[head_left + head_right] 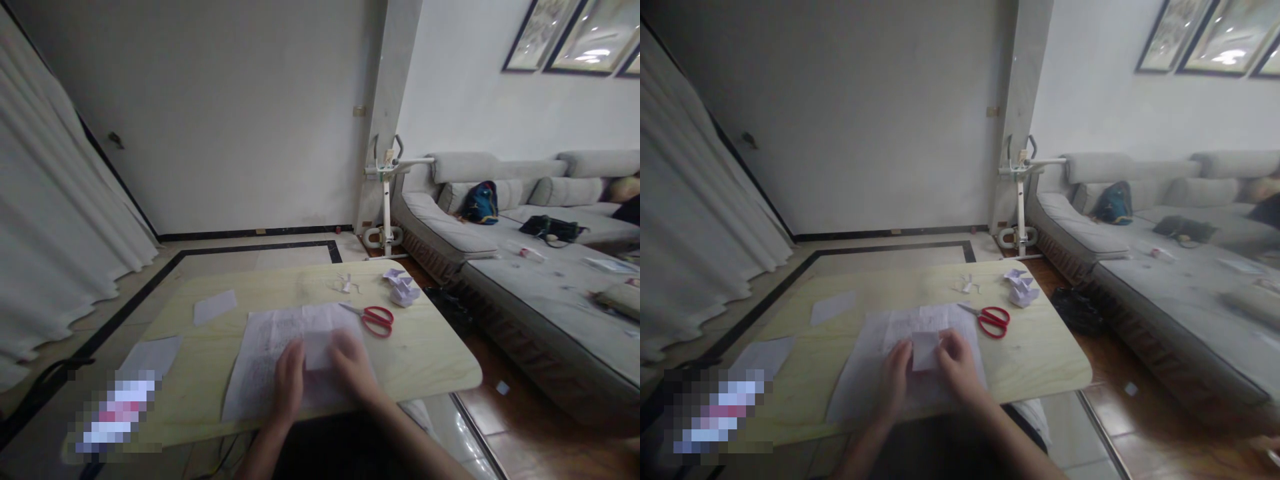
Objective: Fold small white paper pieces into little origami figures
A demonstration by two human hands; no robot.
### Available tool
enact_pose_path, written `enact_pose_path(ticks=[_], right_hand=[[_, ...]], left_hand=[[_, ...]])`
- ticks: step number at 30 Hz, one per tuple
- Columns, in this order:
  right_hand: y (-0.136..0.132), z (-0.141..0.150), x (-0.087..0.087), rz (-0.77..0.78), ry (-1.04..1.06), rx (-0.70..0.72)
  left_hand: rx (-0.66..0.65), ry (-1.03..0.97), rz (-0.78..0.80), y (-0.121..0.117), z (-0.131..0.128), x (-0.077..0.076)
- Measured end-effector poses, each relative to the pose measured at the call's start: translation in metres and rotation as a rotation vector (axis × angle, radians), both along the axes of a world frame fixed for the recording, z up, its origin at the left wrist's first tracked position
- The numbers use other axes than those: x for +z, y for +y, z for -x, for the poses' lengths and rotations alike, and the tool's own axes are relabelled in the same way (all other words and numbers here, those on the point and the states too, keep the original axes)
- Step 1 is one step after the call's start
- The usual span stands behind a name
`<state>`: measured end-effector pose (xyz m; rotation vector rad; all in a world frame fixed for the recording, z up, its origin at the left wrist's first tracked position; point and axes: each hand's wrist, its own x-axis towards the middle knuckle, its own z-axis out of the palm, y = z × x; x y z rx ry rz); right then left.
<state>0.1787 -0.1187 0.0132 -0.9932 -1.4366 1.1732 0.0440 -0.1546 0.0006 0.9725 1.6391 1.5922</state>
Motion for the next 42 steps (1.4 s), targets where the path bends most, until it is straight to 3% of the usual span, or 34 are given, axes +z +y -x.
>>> enact_pose_path(ticks=[10,15,22,29,33,37,42], right_hand=[[-0.008,-0.006,0.021,-0.199,-0.092,0.112],[-0.006,-0.008,0.018,-0.273,-0.149,0.061],[-0.007,-0.007,0.026,-0.351,-0.173,0.001],[-0.009,-0.011,0.029,-0.386,-0.096,0.119],[-0.012,-0.013,0.039,-0.361,-0.092,0.162],[-0.015,-0.014,0.045,-0.350,-0.114,0.183],[-0.018,-0.017,0.039,-0.270,-0.076,0.113]], left_hand=[[-0.176,-0.117,-0.007,-0.002,0.004,-0.007],[-0.292,-0.137,-0.019,-0.006,0.003,-0.001],[-0.230,-0.389,0.027,-0.010,-0.001,0.005],[-0.442,-0.566,0.079,-0.016,0.002,0.022],[-0.523,-0.519,0.101,-0.023,0.010,0.032],[-0.594,-0.350,0.117,-0.027,0.008,0.041],[-0.371,-0.136,0.051,-0.025,0.002,0.048]])
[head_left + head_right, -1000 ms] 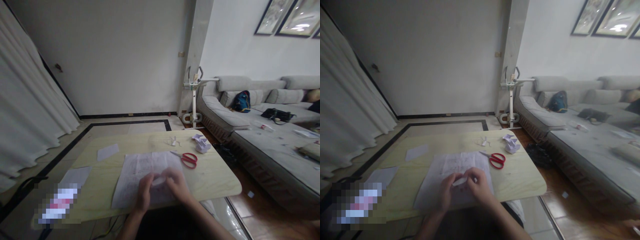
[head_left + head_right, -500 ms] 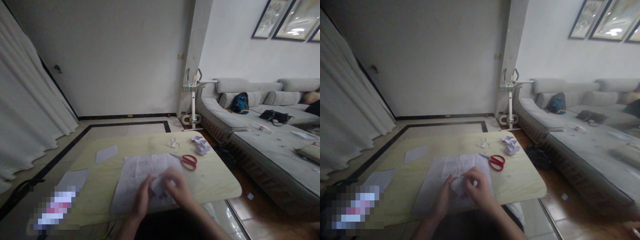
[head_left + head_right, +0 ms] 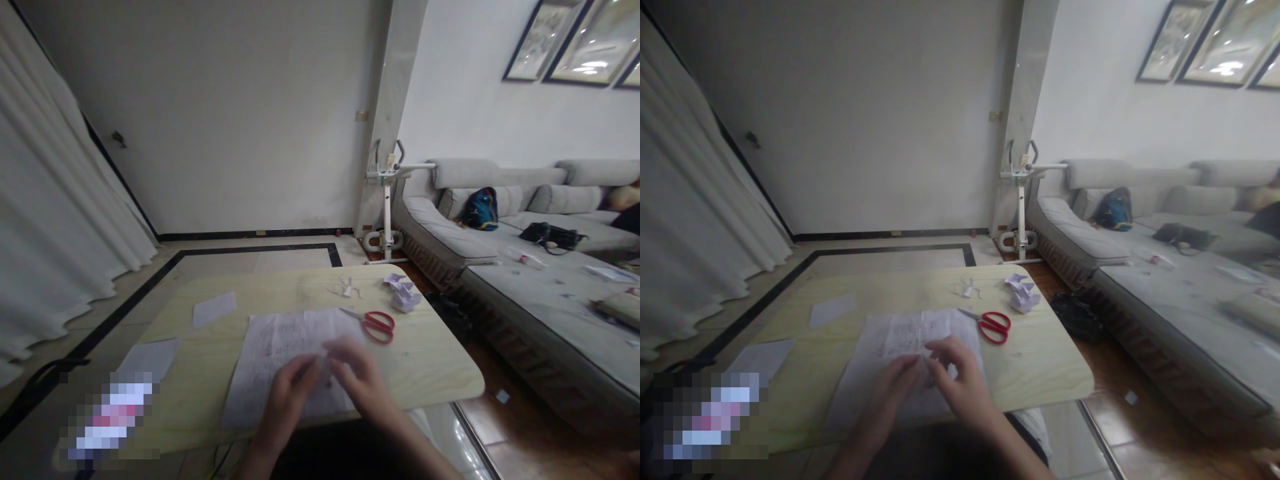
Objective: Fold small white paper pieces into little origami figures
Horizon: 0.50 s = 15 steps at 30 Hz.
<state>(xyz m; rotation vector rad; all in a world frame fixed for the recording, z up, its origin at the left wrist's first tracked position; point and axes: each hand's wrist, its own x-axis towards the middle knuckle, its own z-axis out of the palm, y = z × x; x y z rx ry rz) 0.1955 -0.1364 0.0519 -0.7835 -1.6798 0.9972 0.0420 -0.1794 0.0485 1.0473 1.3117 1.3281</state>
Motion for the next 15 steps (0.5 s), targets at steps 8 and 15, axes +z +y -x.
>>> enact_pose_path(ticks=[8,15], right_hand=[[-0.0050,0.0046,-0.0020,0.082,-0.063,-0.007],[-0.0012,0.0055,-0.0007,0.068,-0.042,0.000]], left_hand=[[0.229,0.102,-0.059,0.0030,-0.0038,-0.0008],[0.181,0.150,-0.054,-0.0003,-0.0065,-0.0002]])
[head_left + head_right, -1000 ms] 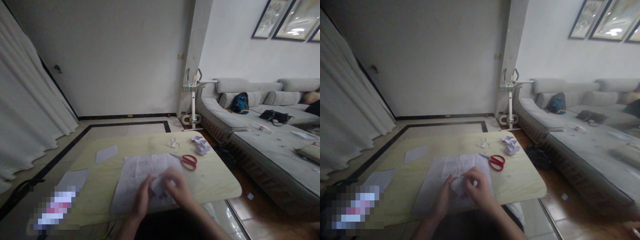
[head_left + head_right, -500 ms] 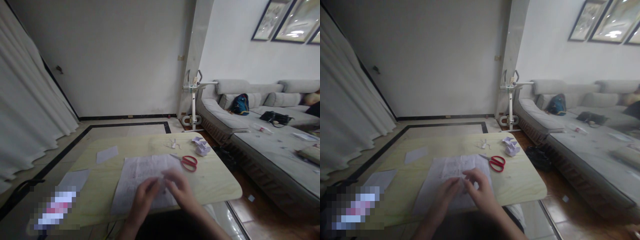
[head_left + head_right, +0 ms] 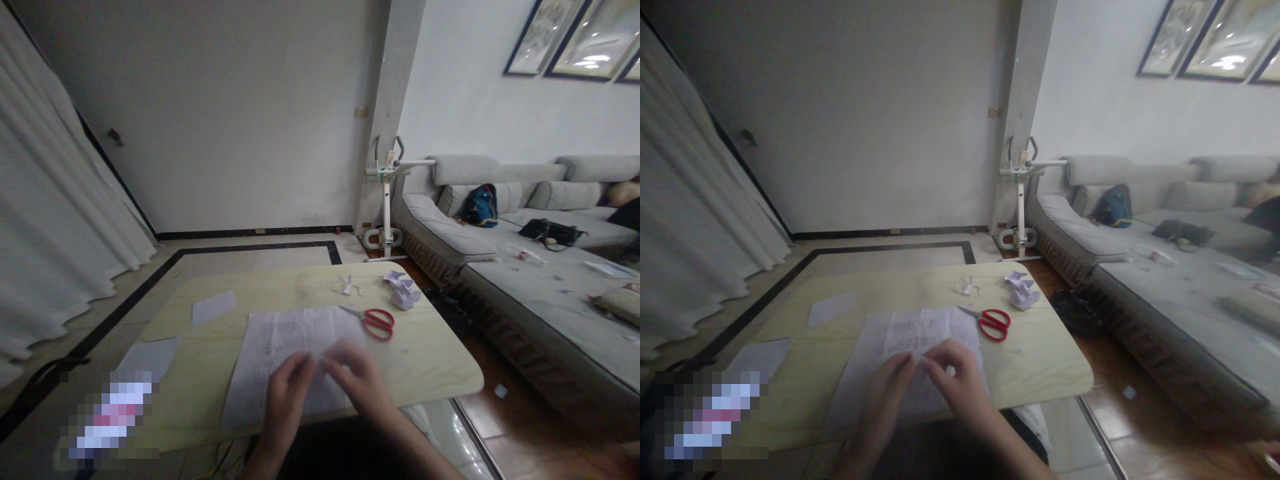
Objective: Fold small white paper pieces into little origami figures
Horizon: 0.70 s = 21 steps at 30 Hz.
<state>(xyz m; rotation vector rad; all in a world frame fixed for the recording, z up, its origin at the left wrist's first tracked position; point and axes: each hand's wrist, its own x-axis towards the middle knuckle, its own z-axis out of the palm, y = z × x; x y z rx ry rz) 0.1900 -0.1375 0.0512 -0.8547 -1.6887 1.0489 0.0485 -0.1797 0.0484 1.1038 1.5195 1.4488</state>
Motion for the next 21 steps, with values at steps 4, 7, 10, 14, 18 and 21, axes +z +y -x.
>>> enact_pose_path(ticks=[4,7,10,14,18,21], right_hand=[[-0.0023,-0.0001,-0.0027,-0.011,0.022,-0.012],[-0.0040,0.0011,-0.0033,-0.034,0.015,-0.021],[-0.0045,0.0017,-0.0027,-0.036,-0.012,-0.032],[-0.0042,0.0009,-0.0038,-0.038,-0.014,-0.047],[-0.0037,-0.0004,-0.0060,-0.046,-0.015,-0.069],[-0.0046,-0.0007,-0.0047,-0.049,-0.045,-0.045]], left_hand=[[0.021,0.010,-0.023,-0.0013,0.0008,0.0028],[0.025,0.024,-0.026,-0.0028,0.0008,0.0037],[0.030,0.047,-0.023,-0.0041,-0.0003,0.0031],[0.017,0.064,-0.030,-0.0044,-0.0010,0.0023],[0.015,0.046,-0.051,-0.0048,0.0002,0.0030],[0.014,0.057,-0.063,-0.0061,0.0003,0.0035]])
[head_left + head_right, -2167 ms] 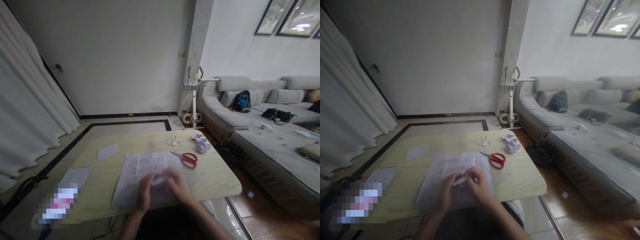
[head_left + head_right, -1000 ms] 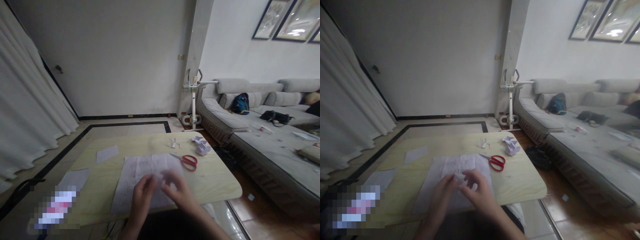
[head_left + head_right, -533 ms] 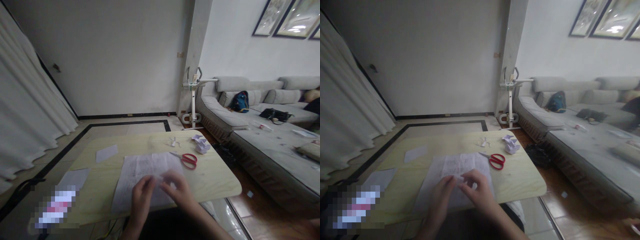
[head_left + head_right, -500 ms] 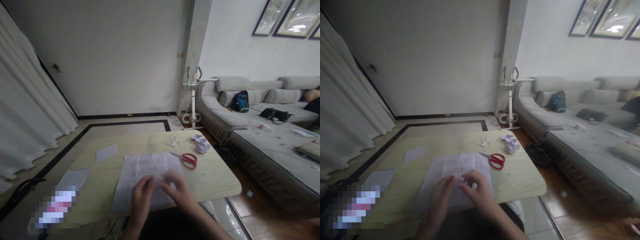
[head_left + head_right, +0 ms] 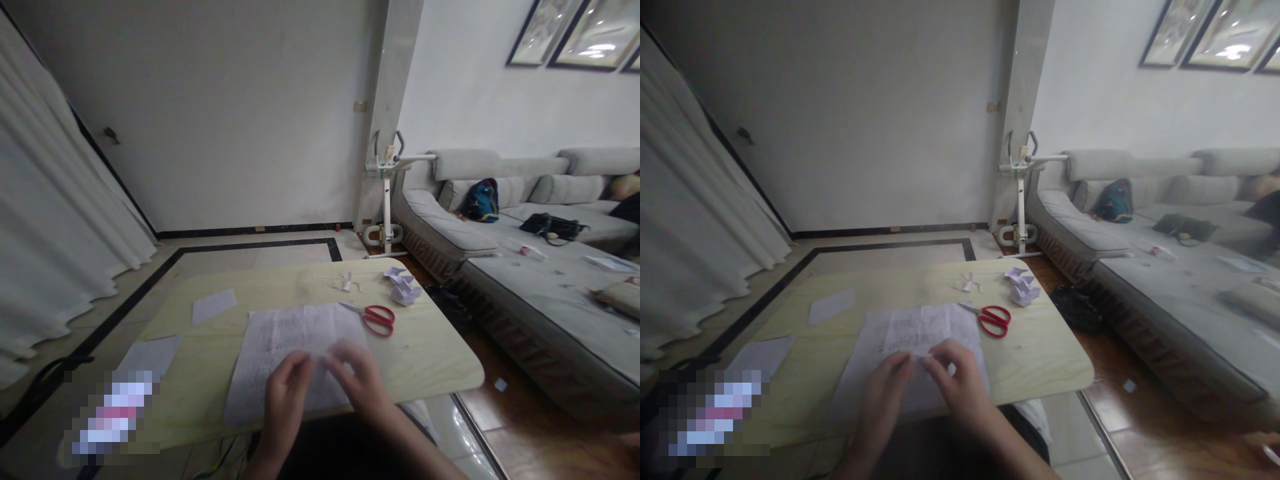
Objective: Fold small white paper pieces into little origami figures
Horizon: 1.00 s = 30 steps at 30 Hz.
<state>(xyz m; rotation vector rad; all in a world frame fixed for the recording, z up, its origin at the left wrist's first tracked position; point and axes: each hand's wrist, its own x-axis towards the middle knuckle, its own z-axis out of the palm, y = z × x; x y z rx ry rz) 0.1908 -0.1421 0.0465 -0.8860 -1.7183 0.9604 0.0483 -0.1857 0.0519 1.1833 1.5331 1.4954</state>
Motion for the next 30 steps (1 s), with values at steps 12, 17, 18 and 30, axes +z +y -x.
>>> enact_pose_path(ticks=[12,17,18,30], right_hand=[[-0.0009,-0.0014,-0.0030,-0.051,-0.036,-0.003],[-0.0011,-0.0019,-0.0036,-0.077,-0.070,0.018],[-0.0014,-0.0019,-0.0038,-0.081,-0.071,0.018],[-0.0046,-0.0010,-0.0021,-0.038,-0.062,0.019]], left_hand=[[-0.053,0.072,-0.053,0.0005,0.0015,-0.0030],[-0.068,0.072,-0.035,-0.0007,0.0022,-0.0040],[-0.066,0.069,-0.035,-0.0014,0.0016,-0.0033],[-0.025,0.086,-0.058,-0.0056,-0.0018,-0.0025]])
